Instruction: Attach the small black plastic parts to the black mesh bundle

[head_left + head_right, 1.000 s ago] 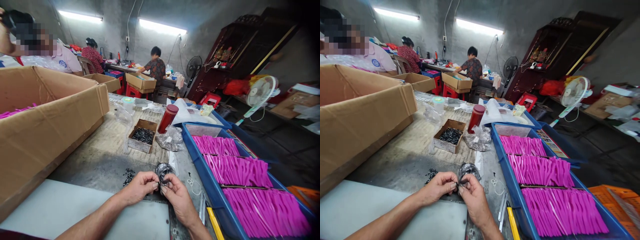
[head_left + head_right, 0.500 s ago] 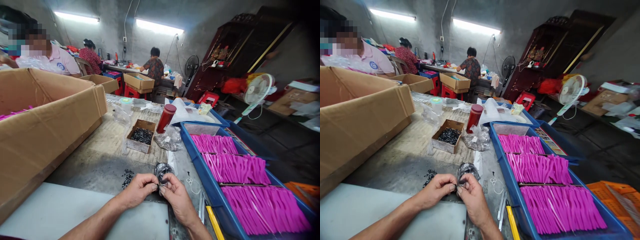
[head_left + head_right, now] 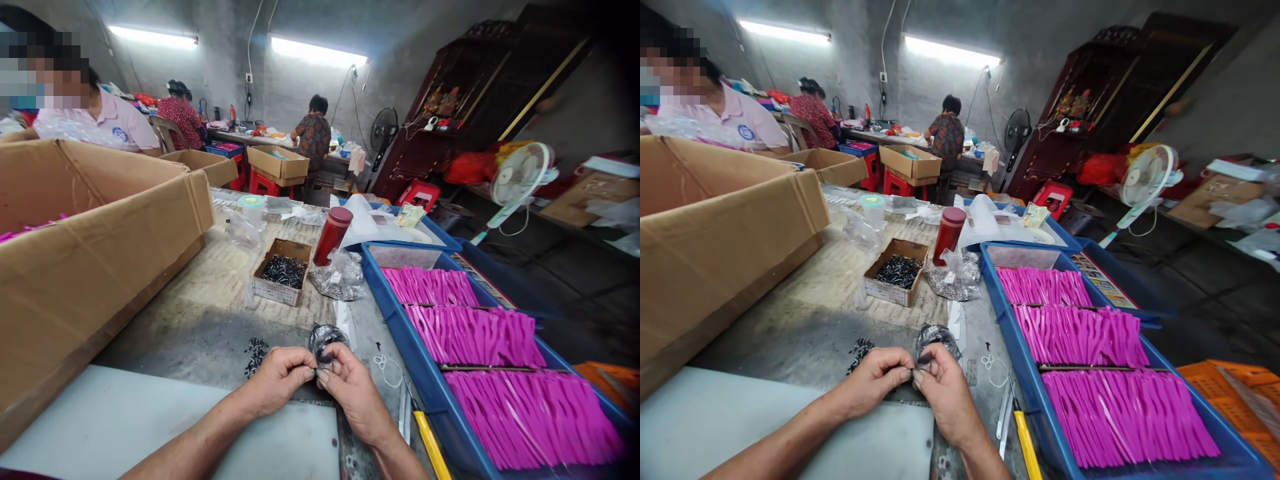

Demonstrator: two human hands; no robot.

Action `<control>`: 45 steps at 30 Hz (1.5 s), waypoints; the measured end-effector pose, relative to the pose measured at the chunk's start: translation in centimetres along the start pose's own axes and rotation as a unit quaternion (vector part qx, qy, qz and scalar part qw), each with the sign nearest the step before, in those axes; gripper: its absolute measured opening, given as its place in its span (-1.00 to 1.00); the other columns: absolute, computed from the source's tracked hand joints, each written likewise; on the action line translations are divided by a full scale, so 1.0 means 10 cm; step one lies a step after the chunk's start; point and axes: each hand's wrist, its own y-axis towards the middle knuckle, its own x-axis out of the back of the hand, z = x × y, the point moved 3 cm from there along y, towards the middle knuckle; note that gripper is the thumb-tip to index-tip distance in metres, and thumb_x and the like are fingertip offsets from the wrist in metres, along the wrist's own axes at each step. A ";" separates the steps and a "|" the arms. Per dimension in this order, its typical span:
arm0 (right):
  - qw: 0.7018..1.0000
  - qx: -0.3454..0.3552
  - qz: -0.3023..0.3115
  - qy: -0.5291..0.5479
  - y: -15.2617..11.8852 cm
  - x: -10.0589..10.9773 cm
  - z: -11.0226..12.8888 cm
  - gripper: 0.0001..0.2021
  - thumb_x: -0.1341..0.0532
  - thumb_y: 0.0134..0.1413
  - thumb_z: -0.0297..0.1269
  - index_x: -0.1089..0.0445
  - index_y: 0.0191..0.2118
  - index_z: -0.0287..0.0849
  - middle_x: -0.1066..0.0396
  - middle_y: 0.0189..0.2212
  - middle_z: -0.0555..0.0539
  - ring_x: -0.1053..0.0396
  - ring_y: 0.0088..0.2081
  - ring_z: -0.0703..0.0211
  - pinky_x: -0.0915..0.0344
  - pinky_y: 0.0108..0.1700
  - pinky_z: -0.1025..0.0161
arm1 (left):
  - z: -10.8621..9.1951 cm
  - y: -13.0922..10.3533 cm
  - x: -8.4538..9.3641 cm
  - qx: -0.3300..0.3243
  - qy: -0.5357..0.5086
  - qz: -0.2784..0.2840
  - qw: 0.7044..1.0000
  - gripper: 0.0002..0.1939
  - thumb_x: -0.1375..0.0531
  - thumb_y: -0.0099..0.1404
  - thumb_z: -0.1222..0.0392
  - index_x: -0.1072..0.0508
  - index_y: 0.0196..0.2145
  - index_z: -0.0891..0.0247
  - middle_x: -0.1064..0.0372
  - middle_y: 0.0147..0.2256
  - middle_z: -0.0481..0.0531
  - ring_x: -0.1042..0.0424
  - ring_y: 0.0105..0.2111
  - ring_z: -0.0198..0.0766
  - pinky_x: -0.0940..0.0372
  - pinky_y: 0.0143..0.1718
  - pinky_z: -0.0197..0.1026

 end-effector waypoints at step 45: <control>0.962 0.114 -0.204 -0.143 -0.01 0.37 -0.13 -0.75 -0.14 -0.14 -0.17 -0.33 -0.37 -0.25 -0.34 -0.60 -0.01 -0.25 -0.55 0.21 -0.19 -0.49 0.31 | -0.13 -0.04 0.72 0.075 0.327 0.030 0.942 -0.83 -0.04 0.05 0.36 -0.42 -0.45 0.29 -0.32 -0.53 -0.07 -0.25 -0.51 -0.36 -0.10 -0.48 -0.38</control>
